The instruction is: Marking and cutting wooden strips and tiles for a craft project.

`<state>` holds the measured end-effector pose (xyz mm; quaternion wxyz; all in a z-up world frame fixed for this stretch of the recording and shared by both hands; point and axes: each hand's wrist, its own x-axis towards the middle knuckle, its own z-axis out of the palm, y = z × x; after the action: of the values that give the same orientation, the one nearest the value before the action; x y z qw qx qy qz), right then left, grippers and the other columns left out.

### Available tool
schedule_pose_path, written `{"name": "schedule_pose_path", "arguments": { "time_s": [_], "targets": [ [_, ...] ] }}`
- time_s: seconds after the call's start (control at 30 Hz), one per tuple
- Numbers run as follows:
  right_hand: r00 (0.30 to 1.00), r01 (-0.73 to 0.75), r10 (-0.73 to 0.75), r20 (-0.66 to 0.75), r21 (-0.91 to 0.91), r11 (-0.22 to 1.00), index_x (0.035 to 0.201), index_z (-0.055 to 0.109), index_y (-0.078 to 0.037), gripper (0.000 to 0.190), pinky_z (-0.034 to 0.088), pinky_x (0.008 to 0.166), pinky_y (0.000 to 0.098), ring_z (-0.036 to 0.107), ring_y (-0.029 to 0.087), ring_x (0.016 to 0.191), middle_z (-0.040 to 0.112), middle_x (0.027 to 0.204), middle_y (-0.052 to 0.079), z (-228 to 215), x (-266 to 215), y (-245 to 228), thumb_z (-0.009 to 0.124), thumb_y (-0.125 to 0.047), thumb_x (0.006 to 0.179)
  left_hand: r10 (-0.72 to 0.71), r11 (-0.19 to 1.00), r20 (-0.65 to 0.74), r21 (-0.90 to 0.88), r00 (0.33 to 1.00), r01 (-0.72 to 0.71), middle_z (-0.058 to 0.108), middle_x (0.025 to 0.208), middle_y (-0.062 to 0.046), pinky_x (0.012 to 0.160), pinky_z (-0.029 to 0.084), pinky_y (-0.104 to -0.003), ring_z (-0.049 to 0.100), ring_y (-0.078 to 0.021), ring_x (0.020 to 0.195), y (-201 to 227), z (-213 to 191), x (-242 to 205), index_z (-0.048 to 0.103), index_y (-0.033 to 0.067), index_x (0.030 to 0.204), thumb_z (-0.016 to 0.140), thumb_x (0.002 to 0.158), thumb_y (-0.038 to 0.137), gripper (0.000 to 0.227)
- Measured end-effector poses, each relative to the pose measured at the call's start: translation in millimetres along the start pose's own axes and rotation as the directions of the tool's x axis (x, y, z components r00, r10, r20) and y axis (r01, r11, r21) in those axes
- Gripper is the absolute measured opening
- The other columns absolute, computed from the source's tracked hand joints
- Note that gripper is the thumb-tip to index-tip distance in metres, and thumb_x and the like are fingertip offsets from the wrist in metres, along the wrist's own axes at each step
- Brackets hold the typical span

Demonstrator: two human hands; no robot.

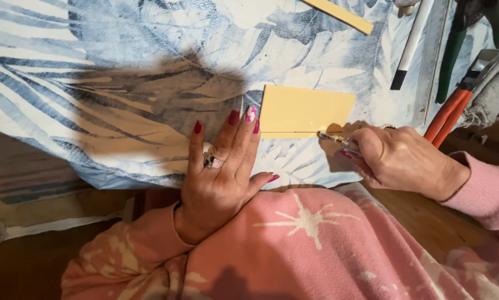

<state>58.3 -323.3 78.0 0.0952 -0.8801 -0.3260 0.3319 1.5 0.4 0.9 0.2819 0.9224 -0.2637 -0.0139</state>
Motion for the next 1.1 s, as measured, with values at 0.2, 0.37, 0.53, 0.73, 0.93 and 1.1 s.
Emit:
{"name": "schedule_pose_path", "arguments": {
  "time_s": [0.2,0.37,0.53,0.73,0.93,1.1],
  "targets": [
    [1.000,-0.021,0.021,0.021,0.005,1.000,0.094,0.055,0.009,0.035,0.055,0.049,0.0451,0.068,0.038,0.056,0.068,0.074,0.020,-4,5,-5,0.075,-0.011,0.075,0.004,1.000,-0.005,0.012,1.000,-0.004,0.048,0.160,-0.017,0.124,0.023,-0.062,0.042,-0.0288,0.151,-1,-1,0,0.062,-0.0049,0.147,0.074,0.092,0.056,0.082],
    [1.000,0.021,-0.021,-0.007,0.005,1.000,0.095,0.053,0.009,0.033,0.056,0.050,0.0438,0.068,0.037,0.058,0.069,0.080,0.022,-2,7,-4,0.073,-0.009,0.076,0.014,1.000,0.008,0.018,1.000,-0.014,0.048,0.160,-0.017,0.124,0.023,-0.062,0.040,-0.0283,0.152,-2,-3,1,0.061,-0.0054,0.147,0.072,0.094,0.056,0.082],
    [0.999,0.038,-0.038,-0.017,0.012,0.999,0.092,0.051,0.009,0.032,0.056,0.049,0.0432,0.068,0.037,0.057,0.070,0.082,0.023,-1,9,-5,0.073,-0.010,0.078,0.005,1.000,0.001,0.024,1.000,-0.005,0.048,0.161,-0.016,0.125,0.023,-0.061,0.038,-0.0278,0.154,-2,-2,0,0.060,-0.0047,0.149,0.070,0.097,0.057,0.082],
    [1.000,0.019,-0.019,0.004,0.001,1.000,0.092,0.051,0.009,0.034,0.055,0.047,0.0435,0.068,0.037,0.056,0.070,0.081,0.022,-4,13,-10,0.074,-0.012,0.078,0.020,0.998,0.023,0.063,1.000,-0.021,0.048,0.161,-0.018,0.124,0.024,-0.061,0.036,-0.0289,0.154,-3,-5,1,0.060,-0.0050,0.148,0.068,0.097,0.058,0.082],
    [1.000,0.016,-0.016,0.011,-0.014,1.000,0.092,0.051,0.009,0.035,0.055,0.047,0.0439,0.068,0.037,0.055,0.069,0.080,0.022,-6,15,-14,0.075,-0.013,0.077,0.015,0.999,0.021,0.034,1.000,-0.015,0.045,0.163,-0.018,0.125,0.023,-0.060,0.034,-0.0298,0.155,-3,-4,-1,0.060,-0.0053,0.149,0.067,0.096,0.058,0.083],
    [0.998,-0.006,0.008,0.058,-0.034,0.999,0.095,0.053,0.010,0.036,0.055,0.045,0.0433,0.067,0.036,0.052,0.068,0.074,0.022,-7,18,-17,0.075,-0.013,0.078,0.018,1.000,0.022,0.015,1.000,-0.018,0.044,0.164,-0.018,0.126,0.022,-0.059,0.033,-0.0321,0.156,-4,-3,-3,0.059,-0.0057,0.149,0.065,0.097,0.058,0.083]
  ]
}}
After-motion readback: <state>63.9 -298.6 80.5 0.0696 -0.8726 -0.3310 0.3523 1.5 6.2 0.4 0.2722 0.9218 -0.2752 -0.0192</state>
